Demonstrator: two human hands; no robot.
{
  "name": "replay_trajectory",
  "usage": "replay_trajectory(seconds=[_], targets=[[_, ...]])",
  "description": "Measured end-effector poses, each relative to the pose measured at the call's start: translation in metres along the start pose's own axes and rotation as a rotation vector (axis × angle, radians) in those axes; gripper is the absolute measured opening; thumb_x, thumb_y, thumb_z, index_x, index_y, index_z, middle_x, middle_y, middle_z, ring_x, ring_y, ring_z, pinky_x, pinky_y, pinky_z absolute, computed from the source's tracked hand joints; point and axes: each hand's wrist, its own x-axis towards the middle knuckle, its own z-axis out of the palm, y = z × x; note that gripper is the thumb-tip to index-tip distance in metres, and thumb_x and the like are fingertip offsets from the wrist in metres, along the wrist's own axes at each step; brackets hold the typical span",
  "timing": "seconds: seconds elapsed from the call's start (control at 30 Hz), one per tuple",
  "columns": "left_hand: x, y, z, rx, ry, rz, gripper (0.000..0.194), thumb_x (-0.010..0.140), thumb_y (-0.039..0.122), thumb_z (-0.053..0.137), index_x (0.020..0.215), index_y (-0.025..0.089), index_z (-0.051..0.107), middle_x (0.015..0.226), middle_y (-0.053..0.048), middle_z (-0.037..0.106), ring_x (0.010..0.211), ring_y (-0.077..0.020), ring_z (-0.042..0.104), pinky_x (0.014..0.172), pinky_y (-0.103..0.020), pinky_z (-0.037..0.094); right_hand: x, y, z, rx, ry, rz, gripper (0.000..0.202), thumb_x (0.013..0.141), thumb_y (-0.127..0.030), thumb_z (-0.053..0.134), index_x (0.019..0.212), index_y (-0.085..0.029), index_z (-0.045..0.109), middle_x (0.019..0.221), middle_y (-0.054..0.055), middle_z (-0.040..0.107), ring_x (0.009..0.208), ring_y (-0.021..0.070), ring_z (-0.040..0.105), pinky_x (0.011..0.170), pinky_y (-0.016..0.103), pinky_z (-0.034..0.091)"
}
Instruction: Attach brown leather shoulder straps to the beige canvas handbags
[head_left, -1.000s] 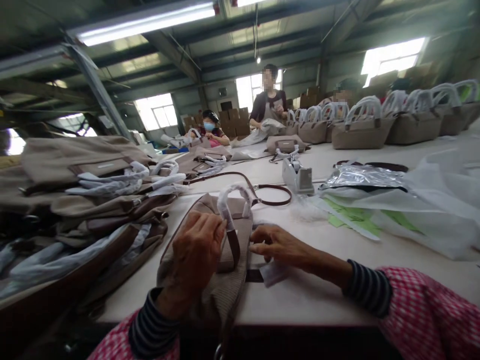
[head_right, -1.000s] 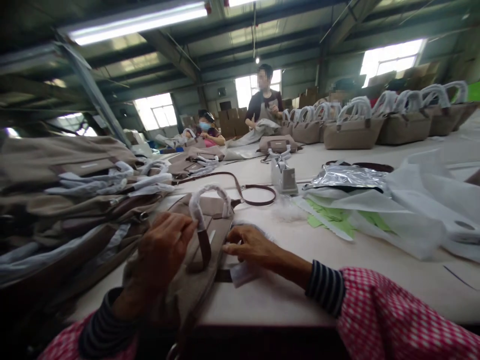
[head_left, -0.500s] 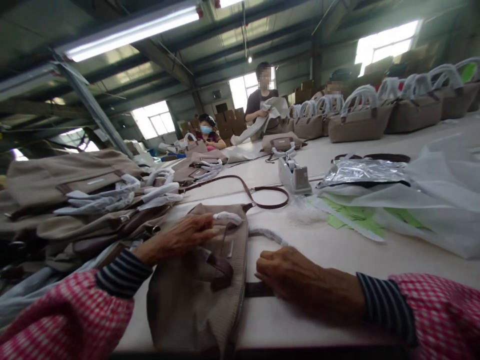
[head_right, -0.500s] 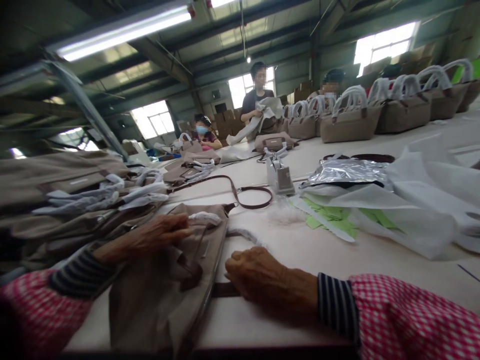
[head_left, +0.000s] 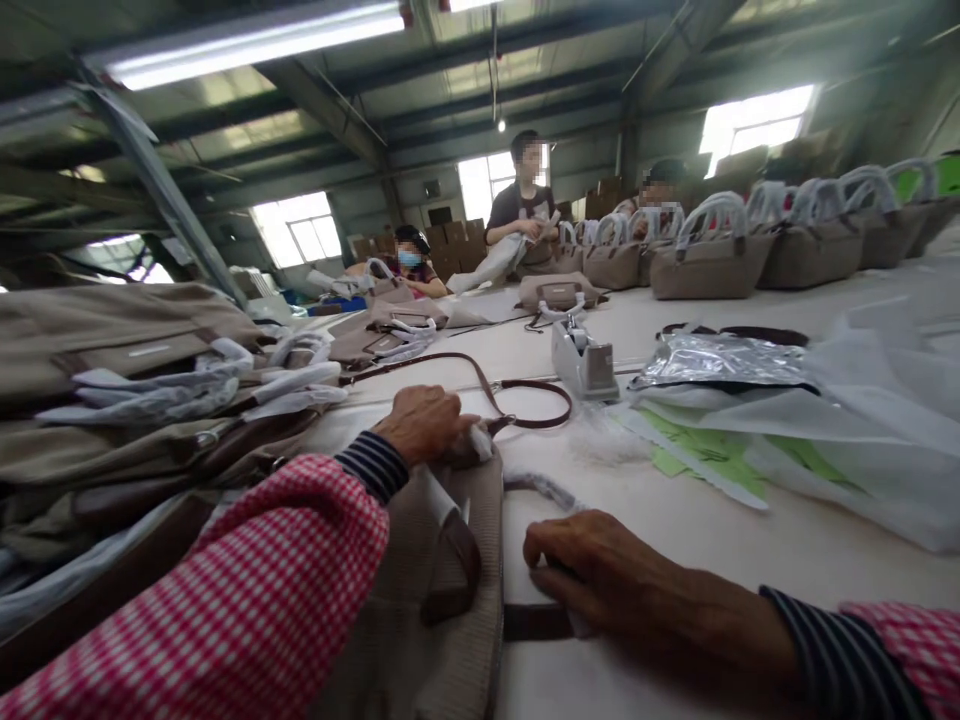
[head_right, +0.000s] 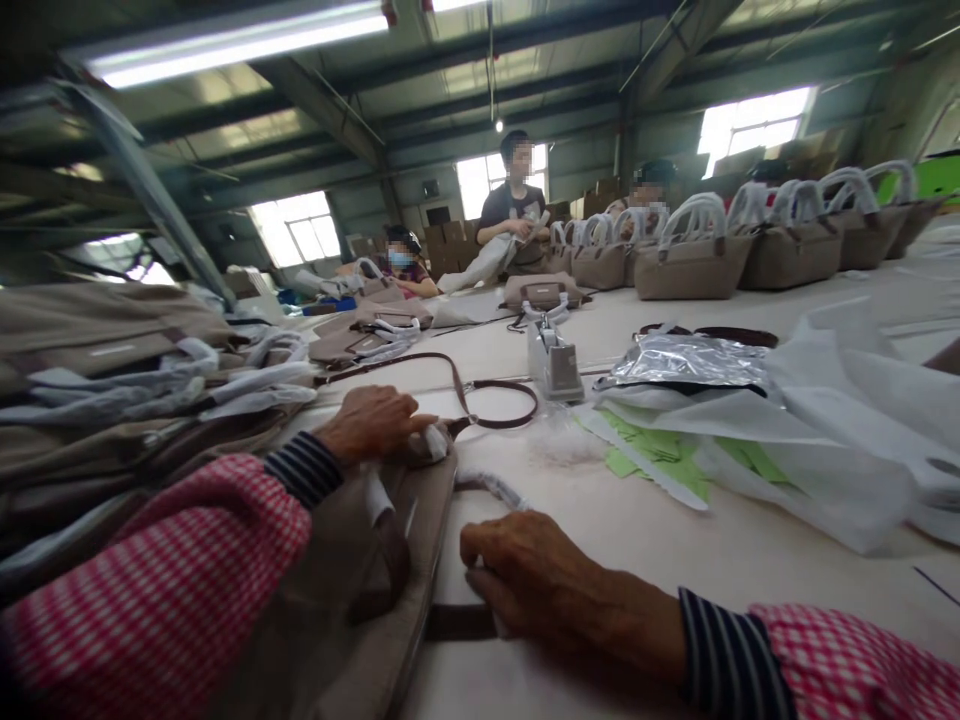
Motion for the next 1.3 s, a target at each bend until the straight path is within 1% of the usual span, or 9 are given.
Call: replay_trajectory(seconds=[0.1,0.17,0.27,0.33,0.43,0.57,0.83,1.07,1.3], targets=[[-0.017,-0.006,0.010,0.131,0.038,0.030,0.021,0.096,0.015,0.049,0.102,0.015,0.069,0.104,-0.018,0.070,0.110,-0.0349,0.063,0.093,-0.047,0.045,0.005,-0.006,-0.015,0.120,-0.046,0.022,0.007,0.089,-0.016,0.060,0.090,-0.019,0.066,0.073,-0.003,0.060,0.066,0.0111,0.052,0.063,0.022,0.036],[-0.023,-0.009,0.018,0.124,0.028,0.134,0.035,0.090,0.004,0.048,0.117,0.019,0.065,0.126,-0.016,0.065,0.122,-0.0324,0.056,0.100,-0.046,0.044,0.017,-0.006,-0.027,0.208,-0.027,0.008,0.008,0.089,-0.017,0.061,0.086,-0.018,0.068,0.073,-0.003,0.061,0.067,0.0111,0.054,0.064,0.021,0.038],[-0.019,-0.013,0.033,-0.068,-0.039,0.122,0.047,0.085,0.000,0.047,0.122,0.024,0.061,0.123,-0.007,0.067,0.113,-0.0253,0.061,0.095,-0.037,0.046,0.050,0.005,-0.041,0.151,0.156,0.037,0.015,0.093,-0.017,0.058,0.086,-0.017,0.072,0.078,0.000,0.067,0.073,0.0132,0.058,0.070,0.023,0.040],[-0.015,-0.017,0.043,-0.167,-0.036,0.011,0.038,0.088,0.003,0.043,0.115,0.023,0.061,0.108,-0.006,0.069,0.100,-0.0245,0.063,0.089,-0.037,0.047,0.078,0.018,-0.043,-0.008,0.231,0.101,0.017,0.093,-0.015,0.057,0.087,-0.016,0.073,0.086,0.003,0.070,0.079,0.0158,0.060,0.074,0.026,0.040],[-0.011,-0.024,0.052,-0.228,0.020,-0.050,0.026,0.099,0.018,0.036,0.109,0.021,0.060,0.101,-0.007,0.067,0.097,-0.0253,0.062,0.089,-0.038,0.046,0.116,0.039,-0.035,-0.127,0.180,0.162,0.015,0.087,-0.011,0.059,0.084,-0.014,0.074,0.093,0.008,0.071,0.083,0.0186,0.060,0.072,0.027,0.037],[-0.009,-0.034,0.055,-0.360,0.021,-0.072,0.037,0.102,0.046,0.035,0.098,0.021,0.062,0.097,-0.005,0.066,0.095,-0.0245,0.061,0.087,-0.036,0.045,0.145,0.058,-0.018,-0.066,0.150,0.146,0.014,0.082,-0.011,0.058,0.074,-0.012,0.069,0.078,0.004,0.064,0.072,0.0148,0.055,0.066,0.024,0.037],[-0.002,-0.040,0.057,-0.563,0.005,-0.122,0.038,0.087,0.054,0.049,0.073,0.019,0.059,0.073,-0.002,0.060,0.074,-0.0209,0.056,0.066,-0.031,0.039,0.147,0.056,-0.016,-0.021,0.168,0.112,0.017,0.085,-0.011,0.048,0.083,-0.011,0.065,0.078,0.003,0.063,0.070,0.0127,0.056,0.062,0.021,0.040],[-0.003,-0.040,0.060,-0.656,0.042,-0.143,0.035,0.080,0.051,0.055,0.072,0.018,0.062,0.071,-0.002,0.061,0.072,-0.0198,0.054,0.066,-0.031,0.039,0.139,0.041,-0.030,-0.305,0.083,0.064,0.015,0.098,-0.017,0.048,0.098,-0.013,0.063,0.085,0.008,0.067,0.076,0.0182,0.060,0.069,0.027,0.037],[-0.004,-0.042,0.064,-0.723,0.086,-0.152,0.034,0.077,0.049,0.057,0.067,0.017,0.059,0.065,0.001,0.053,0.066,-0.0166,0.048,0.061,-0.029,0.037,0.128,0.034,-0.035,-0.646,-0.038,-0.099,0.028,0.096,-0.002,0.041,0.120,-0.009,0.054,0.102,0.016,0.067,0.082,0.0229,0.065,0.067,0.031,0.040]])
